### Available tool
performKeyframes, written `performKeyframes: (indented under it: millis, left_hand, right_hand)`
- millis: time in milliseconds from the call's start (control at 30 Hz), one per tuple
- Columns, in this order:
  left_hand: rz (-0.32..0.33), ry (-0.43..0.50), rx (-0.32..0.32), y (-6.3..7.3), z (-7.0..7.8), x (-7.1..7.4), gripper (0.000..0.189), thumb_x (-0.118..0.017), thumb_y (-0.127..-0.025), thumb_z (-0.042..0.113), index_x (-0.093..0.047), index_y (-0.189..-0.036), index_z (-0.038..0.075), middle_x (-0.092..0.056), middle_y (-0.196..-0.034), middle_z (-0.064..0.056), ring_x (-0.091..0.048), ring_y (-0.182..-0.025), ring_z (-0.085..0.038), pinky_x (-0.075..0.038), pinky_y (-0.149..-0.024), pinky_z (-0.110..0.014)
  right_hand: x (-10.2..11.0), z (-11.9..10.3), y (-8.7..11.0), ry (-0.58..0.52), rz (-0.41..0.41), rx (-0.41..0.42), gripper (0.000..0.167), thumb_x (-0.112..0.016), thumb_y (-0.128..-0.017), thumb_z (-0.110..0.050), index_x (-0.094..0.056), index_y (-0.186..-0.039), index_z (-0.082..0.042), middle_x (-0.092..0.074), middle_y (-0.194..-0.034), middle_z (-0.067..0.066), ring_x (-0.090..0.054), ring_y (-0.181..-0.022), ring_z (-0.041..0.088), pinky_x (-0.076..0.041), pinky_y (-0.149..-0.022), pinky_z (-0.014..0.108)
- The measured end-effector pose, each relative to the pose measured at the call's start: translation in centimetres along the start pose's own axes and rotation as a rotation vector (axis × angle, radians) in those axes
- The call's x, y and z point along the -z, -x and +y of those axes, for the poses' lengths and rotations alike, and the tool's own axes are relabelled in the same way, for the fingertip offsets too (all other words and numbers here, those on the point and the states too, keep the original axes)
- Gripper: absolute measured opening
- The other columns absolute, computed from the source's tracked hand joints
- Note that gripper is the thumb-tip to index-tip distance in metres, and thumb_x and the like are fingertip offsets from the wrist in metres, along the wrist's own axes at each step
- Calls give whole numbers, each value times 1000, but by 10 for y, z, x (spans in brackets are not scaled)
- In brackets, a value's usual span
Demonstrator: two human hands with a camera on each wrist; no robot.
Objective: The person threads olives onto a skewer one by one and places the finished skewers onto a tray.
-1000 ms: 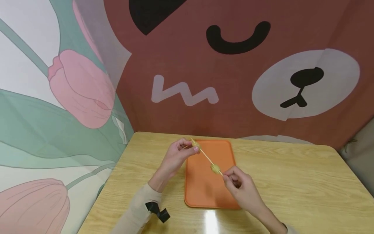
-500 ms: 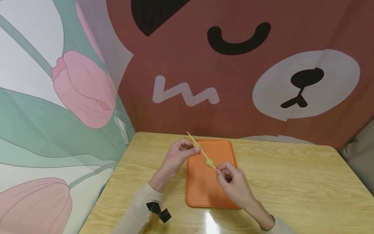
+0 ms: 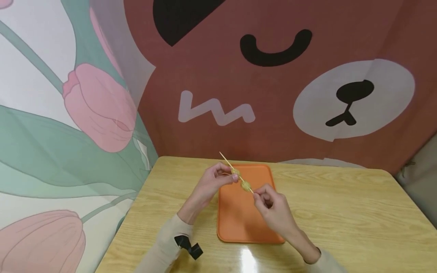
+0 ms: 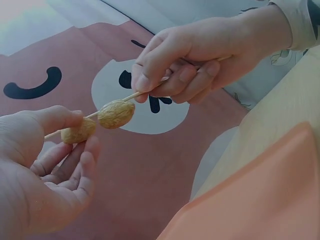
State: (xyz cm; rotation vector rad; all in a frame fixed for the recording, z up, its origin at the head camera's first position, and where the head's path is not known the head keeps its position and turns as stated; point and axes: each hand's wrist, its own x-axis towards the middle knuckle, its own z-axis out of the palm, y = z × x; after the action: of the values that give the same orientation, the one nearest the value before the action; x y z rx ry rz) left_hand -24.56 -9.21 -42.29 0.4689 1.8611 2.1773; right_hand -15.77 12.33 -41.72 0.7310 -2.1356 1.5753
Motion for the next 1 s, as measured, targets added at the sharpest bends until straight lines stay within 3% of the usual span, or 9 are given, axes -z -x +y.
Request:
performKeyframes:
  millis: [233, 367, 567, 700, 767, 933, 1000]
  left_hand:
    - [-93, -30, 23, -12, -10, -2, 35, -79, -93, 23, -61, -116, 3, -69, -111, -16, -67, -104, -32, -48, -99, -54]
    - [-156, -51, 35, -19, -19, -2, 35, -77, -94, 25, -61, -118, 5, -66, -114, -15, -65, -107, -32, -51, -96, -48]
    - [-216, -34, 70, -27, -32, 2, 40, -73, -98, 24, -58, -128, 3, -65, -122, -17, -64, -111, -31, -46, -101, -55]
    - [-184, -16, 83, -33, -40, 8, 40, -68, -101, 26, -57, -131, 2, -64, -127, -18, -64, -112, -31, -40, -105, -61]
    - [-156, -53, 64, -38, -44, 13, 37, -67, -102, 24, -57, -130, 3, -65, -125, -18, -65, -110, -30, -40, -104, -62]
    - [-30, -236, -69, -57, -57, 27, 29, -66, -102, 16, -59, -125, -1, -67, -117, -18, -67, -103, -30, -47, -97, -59]
    - [35, -255, -109, -64, -64, 32, 28, -65, -101, 9, -59, -125, -5, -67, -117, -21, -66, -104, -36, -47, -97, -60]
  right_hand:
    - [11, 17, 10, 43, 19, -13, 26, -61, -91, 19, -64, -94, -6, -50, -61, -8, -36, -50, 0, -31, -39, 21]
    - [17, 27, 16, 64, 21, -19, 28, -61, -91, 19, -64, -95, -9, -50, -61, -10, -36, -50, -1, -30, -38, 21]
    - [31, 12, 19, 64, 19, -10, 26, -60, -91, 20, -64, -94, -6, -51, -61, -7, -36, -50, -1, -31, -38, 21]
    - [44, 8, 22, 76, 45, -18, 25, -60, -92, 19, -64, -94, -5, -53, -61, -5, -38, -49, 1, -32, -39, 22]
    - [51, 14, 25, 92, 57, -25, 25, -60, -92, 19, -65, -95, -5, -53, -61, -5, -38, -49, 2, -32, -38, 23]
    - [66, 40, 34, 137, 74, -74, 25, -62, -93, 16, -67, -98, -8, -53, -60, -7, -39, -48, 3, -32, -38, 23]
    - [70, 46, 36, 138, 76, -90, 24, -63, -93, 14, -67, -99, -10, -54, -61, -7, -40, -48, 4, -33, -39, 22]
